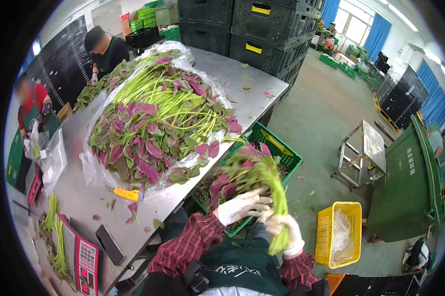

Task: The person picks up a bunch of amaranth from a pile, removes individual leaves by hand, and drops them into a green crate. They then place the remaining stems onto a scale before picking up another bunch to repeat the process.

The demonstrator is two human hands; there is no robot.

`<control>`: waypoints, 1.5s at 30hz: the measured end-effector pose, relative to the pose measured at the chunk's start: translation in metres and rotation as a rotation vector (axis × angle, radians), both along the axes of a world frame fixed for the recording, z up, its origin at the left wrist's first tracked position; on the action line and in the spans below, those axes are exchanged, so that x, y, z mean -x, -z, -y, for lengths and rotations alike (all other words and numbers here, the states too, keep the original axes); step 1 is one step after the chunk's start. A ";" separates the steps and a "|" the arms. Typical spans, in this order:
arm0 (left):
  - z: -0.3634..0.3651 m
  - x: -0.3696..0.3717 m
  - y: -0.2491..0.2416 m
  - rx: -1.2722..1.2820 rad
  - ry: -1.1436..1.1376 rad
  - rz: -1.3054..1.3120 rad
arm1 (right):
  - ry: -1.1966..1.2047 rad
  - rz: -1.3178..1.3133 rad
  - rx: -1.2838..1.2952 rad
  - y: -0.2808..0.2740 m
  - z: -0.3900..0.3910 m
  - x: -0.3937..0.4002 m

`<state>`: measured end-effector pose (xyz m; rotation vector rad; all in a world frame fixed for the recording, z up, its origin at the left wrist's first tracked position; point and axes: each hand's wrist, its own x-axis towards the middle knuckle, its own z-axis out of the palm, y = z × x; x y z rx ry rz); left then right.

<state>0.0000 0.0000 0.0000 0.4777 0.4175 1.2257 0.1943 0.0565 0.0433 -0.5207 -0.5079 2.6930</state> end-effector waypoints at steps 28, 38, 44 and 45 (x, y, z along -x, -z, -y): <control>0.081 0.001 -0.019 -0.381 -0.465 -1.326 | -0.320 0.655 -0.715 -0.063 -0.025 -0.006; 0.119 -0.002 -0.069 -0.367 -0.233 -1.507 | -1.427 0.551 -1.160 -0.101 0.017 0.074; 0.184 -0.013 -0.058 0.023 -0.562 -1.055 | -1.736 0.300 -1.454 -0.122 0.063 0.149; 0.200 -0.013 -0.063 0.037 -0.626 -1.132 | -1.788 0.201 -1.553 -0.126 0.074 0.160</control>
